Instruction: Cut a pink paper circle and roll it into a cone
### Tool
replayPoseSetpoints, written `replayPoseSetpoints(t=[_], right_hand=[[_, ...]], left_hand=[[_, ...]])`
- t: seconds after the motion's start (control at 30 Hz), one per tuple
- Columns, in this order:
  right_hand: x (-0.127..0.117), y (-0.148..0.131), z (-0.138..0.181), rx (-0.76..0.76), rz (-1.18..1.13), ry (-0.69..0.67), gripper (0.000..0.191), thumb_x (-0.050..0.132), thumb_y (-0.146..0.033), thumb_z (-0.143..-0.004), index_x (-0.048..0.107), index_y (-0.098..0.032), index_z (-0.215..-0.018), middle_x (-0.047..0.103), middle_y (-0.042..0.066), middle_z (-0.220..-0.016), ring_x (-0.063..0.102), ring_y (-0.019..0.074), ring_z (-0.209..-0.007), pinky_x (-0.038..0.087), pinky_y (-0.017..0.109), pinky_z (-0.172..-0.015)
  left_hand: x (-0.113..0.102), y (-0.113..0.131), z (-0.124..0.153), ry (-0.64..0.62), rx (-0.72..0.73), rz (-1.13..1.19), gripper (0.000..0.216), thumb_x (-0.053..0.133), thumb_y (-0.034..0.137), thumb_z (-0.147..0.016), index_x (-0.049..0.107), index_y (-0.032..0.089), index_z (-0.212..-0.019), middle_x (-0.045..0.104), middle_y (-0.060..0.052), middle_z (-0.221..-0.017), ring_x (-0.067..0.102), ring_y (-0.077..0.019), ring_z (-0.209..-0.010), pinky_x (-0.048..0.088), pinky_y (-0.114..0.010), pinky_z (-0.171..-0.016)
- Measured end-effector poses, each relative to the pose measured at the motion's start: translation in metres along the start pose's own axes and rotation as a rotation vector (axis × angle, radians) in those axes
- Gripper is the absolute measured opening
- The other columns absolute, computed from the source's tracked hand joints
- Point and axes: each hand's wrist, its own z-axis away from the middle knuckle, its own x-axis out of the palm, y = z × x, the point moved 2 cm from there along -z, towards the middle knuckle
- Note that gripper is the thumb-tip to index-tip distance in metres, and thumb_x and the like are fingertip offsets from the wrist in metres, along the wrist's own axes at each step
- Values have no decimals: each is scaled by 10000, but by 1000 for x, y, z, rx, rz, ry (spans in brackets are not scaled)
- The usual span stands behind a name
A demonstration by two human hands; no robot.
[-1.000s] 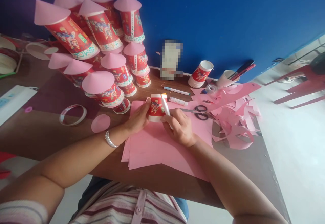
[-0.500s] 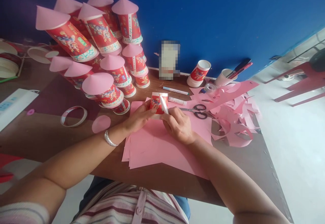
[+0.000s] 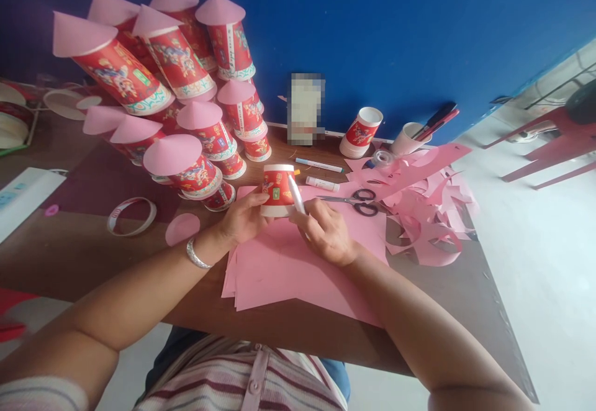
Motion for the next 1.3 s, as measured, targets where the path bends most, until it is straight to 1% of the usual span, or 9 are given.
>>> replayPoseSetpoints(t=[0.17,0.3,0.43,0.63,0.8,1.0,1.07,1.2,1.3], right_hand=[[-1,0,3,-54,-19,3,341,605,27,-931,612,-219,-1167,534,0,-829,507,166,-690,471,287,-600],[-1,0,2,-38,-60,11,308,564,16,-958,605,-228,-1141,549,4,-829,516,168,-698,477,291,-615],[-2,1,0,-55,-94,7,280,533,-3,-983,610,-215,-1149,558,13,-830,535,174,-711,483,300,-631],[-3,3,3,-49,-154,-7,371,518,-39,-1009,607,-221,-1320,618,30,-869,574,188,-727,512,321,-639],[-5,6,3,246,-300,52,322,563,-178,-1059,631,-262,-1363,694,52,-942,653,223,-810,571,379,-697],[1,13,-1,623,-578,213,148,521,-293,-1114,664,-285,-1151,660,13,-936,681,191,-775,604,416,-758],[1,11,-2,561,-520,202,40,624,-289,-1073,643,-289,-1108,661,3,-917,673,194,-787,589,396,-746],[0,2,-3,269,-311,89,207,748,-189,-980,624,-281,-1117,665,4,-896,646,192,-764,541,332,-656],[0,-2,-1,161,-220,31,259,737,-119,-970,625,-263,-1153,669,18,-907,656,182,-746,519,303,-613]], left_hand=[[2,-3,0,-42,54,-79,380,899,491,-810,790,211,-1044,797,-55,-1004,725,-240,-962,517,-343,-861],[1,-1,-3,34,78,-75,305,879,436,-827,783,228,-1029,797,-37,-1023,737,-234,-1052,542,-332,-934],[1,-1,-4,6,62,-54,375,826,422,-836,778,195,-1131,803,-65,-1113,730,-286,-1192,561,-364,-987],[-2,-2,-2,3,-12,-145,634,896,477,-791,721,185,-1325,799,-89,-1135,756,-272,-1044,570,-356,-881],[-4,2,-4,97,28,-110,649,871,453,-829,677,207,-1398,779,-104,-1262,751,-243,-1016,574,-347,-846],[0,6,-3,102,65,-97,566,886,435,-844,693,174,-1307,733,-155,-1396,754,-281,-1139,576,-424,-982],[2,7,-2,88,79,-106,629,894,469,-835,670,189,-1352,724,-160,-1415,743,-319,-1202,574,-459,-1009],[1,7,-3,116,105,-138,753,927,550,-779,651,201,-1387,753,-147,-1355,743,-329,-1210,590,-453,-1007],[-2,6,-6,140,122,-175,786,942,582,-744,663,191,-1366,795,-126,-1230,767,-300,-1120,605,-393,-934]])
